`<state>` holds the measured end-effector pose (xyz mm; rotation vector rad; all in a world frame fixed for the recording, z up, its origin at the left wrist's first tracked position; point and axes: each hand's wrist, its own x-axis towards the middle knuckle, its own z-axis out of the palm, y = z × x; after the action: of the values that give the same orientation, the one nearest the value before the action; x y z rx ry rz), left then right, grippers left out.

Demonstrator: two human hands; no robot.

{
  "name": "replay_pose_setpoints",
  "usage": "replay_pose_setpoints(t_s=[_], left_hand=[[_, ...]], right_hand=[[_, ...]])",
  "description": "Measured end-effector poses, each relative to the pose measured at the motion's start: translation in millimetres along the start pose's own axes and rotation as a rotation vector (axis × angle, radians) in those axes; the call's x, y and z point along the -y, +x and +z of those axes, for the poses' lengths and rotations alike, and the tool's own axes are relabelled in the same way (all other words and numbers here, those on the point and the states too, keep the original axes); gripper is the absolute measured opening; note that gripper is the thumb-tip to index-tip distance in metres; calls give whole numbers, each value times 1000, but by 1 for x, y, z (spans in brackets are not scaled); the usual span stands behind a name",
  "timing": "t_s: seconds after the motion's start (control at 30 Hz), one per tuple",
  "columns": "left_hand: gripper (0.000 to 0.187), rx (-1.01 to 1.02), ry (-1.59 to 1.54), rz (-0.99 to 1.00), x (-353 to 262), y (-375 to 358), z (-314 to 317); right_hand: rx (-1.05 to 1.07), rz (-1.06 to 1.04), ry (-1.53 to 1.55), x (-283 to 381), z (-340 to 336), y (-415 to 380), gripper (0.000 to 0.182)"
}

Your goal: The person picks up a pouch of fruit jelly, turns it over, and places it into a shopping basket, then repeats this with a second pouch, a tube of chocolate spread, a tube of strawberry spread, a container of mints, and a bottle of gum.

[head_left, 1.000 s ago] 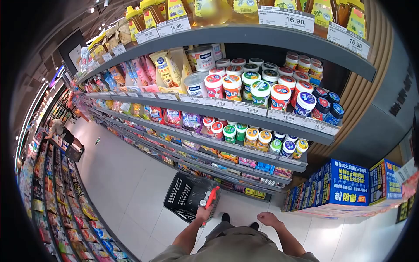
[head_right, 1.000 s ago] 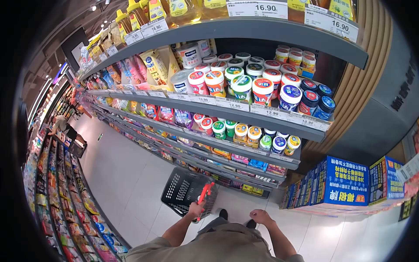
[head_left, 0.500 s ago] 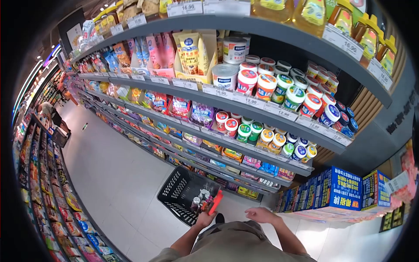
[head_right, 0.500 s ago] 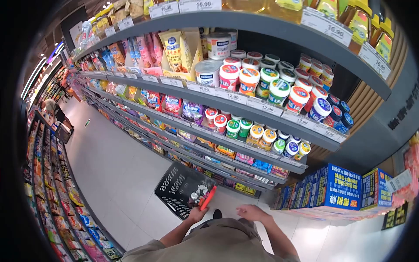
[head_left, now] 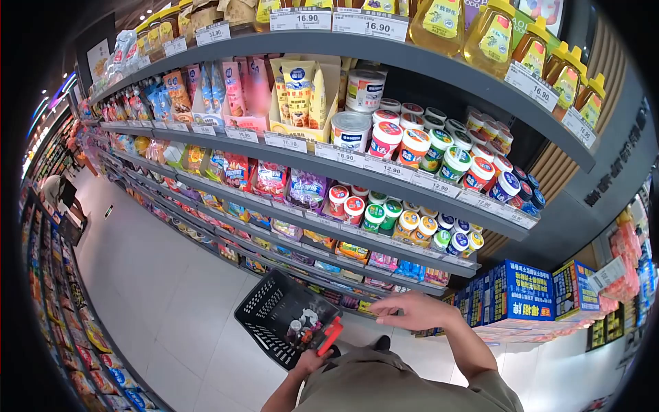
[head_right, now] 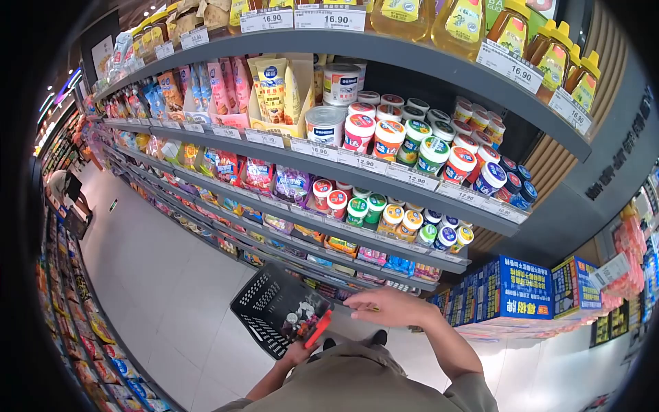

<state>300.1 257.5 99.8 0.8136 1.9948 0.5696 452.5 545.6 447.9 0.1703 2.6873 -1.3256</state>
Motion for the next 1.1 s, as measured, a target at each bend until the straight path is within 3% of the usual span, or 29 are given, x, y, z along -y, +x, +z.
replay_pose_setpoints(t_s=[0.13,0.2,0.27,0.3,0.37,0.4,0.47,0.5,0.57,0.6,0.67,0.93,1.1], left_hand=[[67,-20,-12,22,3,-4,-2],[68,-28,-43,36,4,-7,-5],[73,-6,-73,122,23,3,0],[73,-4,-71,120,15,-2,-7],[79,216,-30,-118,-20,-19,-35],[79,216,-31,-120,-13,-16,-34],[77,144,-226,-104,7,-9,-29],[77,142,-230,-108,9,-12,-29],[73,-131,-190,-17,9,-17,-34],[67,-139,-194,-1,10,-20,-37],[66,-130,-245,-53,7,-26,-43],[60,-141,-332,-126,-3,-48,-63],[58,-173,-298,-95,1,-39,-71]], right_hand=[[60,-87,-135,17,-9,-1,37],[-35,-183,-130,51,-38,-3,35],[-302,-177,-92,83,-72,-3,34],[-463,-304,-221,87,-92,4,34],[-677,-144,-248,111,-133,21,39],[-768,-66,-334,122,-151,32,41],[-916,-247,-664,115,-180,62,45],[-912,-249,-662,113,-190,74,45],[-853,-103,-780,114,-204,95,50],[-844,-113,-780,117,-207,102,50],[-784,167,-866,124,-209,113,56],[-787,240,-932,123,-212,128,56],[-924,103,-746,129,-203,111,53]])
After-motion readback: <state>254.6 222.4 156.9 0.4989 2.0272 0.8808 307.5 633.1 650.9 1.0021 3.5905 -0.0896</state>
